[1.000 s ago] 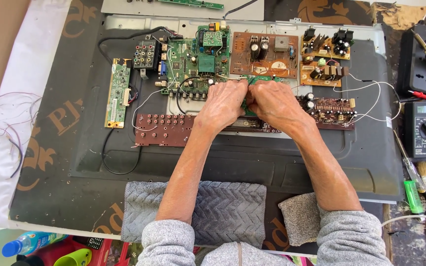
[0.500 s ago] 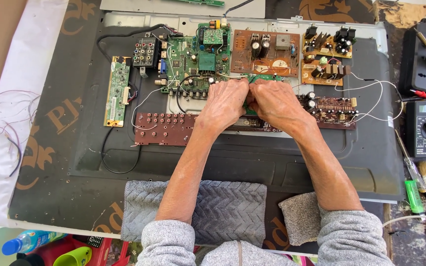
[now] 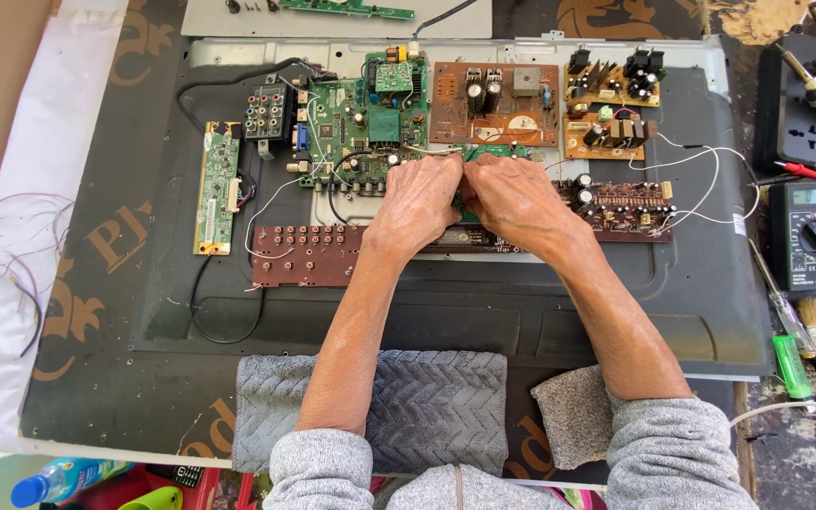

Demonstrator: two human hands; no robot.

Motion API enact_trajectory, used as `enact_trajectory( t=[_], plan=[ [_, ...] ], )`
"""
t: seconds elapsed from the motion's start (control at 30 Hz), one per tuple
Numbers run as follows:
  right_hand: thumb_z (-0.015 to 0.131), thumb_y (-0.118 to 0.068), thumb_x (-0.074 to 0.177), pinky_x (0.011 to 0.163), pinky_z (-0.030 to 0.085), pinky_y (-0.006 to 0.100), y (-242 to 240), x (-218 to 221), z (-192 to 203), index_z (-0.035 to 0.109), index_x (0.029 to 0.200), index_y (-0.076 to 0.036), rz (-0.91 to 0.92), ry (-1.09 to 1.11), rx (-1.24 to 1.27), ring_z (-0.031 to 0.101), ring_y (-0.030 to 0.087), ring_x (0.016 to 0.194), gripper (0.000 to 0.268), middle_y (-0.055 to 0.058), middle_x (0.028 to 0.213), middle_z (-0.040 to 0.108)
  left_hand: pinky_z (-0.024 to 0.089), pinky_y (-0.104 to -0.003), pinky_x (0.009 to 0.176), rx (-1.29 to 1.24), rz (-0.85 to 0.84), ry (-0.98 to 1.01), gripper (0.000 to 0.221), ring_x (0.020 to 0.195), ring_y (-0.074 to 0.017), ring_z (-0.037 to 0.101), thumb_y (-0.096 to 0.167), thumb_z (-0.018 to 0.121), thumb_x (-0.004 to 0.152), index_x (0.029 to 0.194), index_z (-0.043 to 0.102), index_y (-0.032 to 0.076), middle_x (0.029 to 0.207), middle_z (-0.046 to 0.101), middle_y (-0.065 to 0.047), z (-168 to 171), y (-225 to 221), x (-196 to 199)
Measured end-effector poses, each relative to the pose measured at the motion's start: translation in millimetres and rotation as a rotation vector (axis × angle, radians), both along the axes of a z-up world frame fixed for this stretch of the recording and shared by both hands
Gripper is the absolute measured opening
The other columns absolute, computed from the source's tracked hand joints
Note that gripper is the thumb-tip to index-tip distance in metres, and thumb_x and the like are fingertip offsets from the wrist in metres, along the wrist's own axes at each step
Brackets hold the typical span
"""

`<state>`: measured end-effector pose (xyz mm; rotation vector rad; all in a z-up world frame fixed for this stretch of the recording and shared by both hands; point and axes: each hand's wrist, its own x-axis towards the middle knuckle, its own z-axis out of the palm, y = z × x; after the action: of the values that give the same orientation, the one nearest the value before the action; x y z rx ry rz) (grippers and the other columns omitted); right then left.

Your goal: Connecting internal wire harnesses and ribbon cables to circuit boards inside a disassembled television.

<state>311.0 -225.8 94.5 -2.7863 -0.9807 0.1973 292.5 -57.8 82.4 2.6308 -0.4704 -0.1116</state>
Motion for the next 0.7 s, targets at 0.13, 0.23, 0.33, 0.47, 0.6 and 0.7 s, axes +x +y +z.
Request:
enact_trajectory(
  t=[0.13, 0.23, 0.33, 0.47, 0.6, 0.7],
  plan=[
    [0.07, -0.01, 0.096, 0.075, 0.062, 0.04, 3, -6, 3, 0.072, 0.1, -0.008, -0.022, -0.032, -0.009, 0.075, 0.025, 0.086, 0.005, 0.011, 0.096, 0.071, 0.055, -0.062, 0.085, 0.008, 0.011, -0.009, 0.037, 0.09, -0.0485, 0.074, 0.002, 0.083, 0.068, 0.1, 0.065, 0.005, 0.086, 0.074, -0.018, -5, 1, 3],
    [0.067, -0.009, 0.097, 0.075, 0.062, 0.039, 8, -10, 1, 0.072, 0.098, -0.009, -0.025, -0.094, -0.043, 0.075, 0.025, 0.084, 0.004, 0.01, 0.094, 0.071, 0.055, -0.062, 0.086, 0.016, 0.011, 0.003, 0.035, 0.091, -0.0488, 0.074, 0.001, 0.082, 0.069, 0.1, 0.066, 0.005, 0.087, 0.074, -0.018, -2, 3, 2],
    [0.059, -0.001, 0.097, 0.068, 0.062, 0.04, 9, -11, -5, 0.072, 0.097, -0.007, 0.015, -0.194, -0.097, 0.075, 0.026, 0.08, 0.015, 0.01, 0.091, 0.071, 0.056, -0.061, 0.083, -0.005, -0.009, 0.003, 0.028, 0.091, -0.0498, 0.074, 0.005, 0.08, 0.07, 0.095, 0.067, 0.007, 0.088, 0.075, -0.019, 1, 4, 2],
    [0.056, 0.002, 0.095, 0.07, 0.062, 0.042, 6, -9, -5, 0.073, 0.098, -0.006, 0.015, -0.153, -0.044, 0.076, 0.028, 0.081, 0.019, 0.011, 0.092, 0.073, 0.056, -0.06, 0.083, 0.034, 0.009, 0.009, 0.032, 0.092, -0.0476, 0.074, 0.009, 0.082, 0.07, 0.098, 0.067, 0.007, 0.088, 0.074, -0.017, 2, 2, 2],
    [0.054, 0.005, 0.095, 0.073, 0.062, 0.044, 7, -11, 6, 0.073, 0.1, -0.002, -0.022, -0.075, -0.018, 0.077, 0.03, 0.082, 0.021, 0.016, 0.094, 0.075, 0.056, -0.06, 0.083, 0.045, 0.012, 0.012, 0.029, 0.09, -0.0479, 0.074, 0.011, 0.083, 0.071, 0.095, 0.067, 0.005, 0.087, 0.074, -0.019, 12, 1, -1],
    [0.049, 0.009, 0.091, 0.066, 0.062, 0.044, 7, -9, 3, 0.073, 0.099, 0.0, 0.02, -0.08, -0.003, 0.077, 0.031, 0.079, 0.027, 0.017, 0.1, 0.075, 0.055, -0.061, 0.084, 0.066, 0.002, 0.047, 0.03, 0.092, -0.0485, 0.074, 0.013, 0.083, 0.073, 0.096, 0.067, 0.003, 0.089, 0.074, -0.02, 18, 0, -2]
  ],
)
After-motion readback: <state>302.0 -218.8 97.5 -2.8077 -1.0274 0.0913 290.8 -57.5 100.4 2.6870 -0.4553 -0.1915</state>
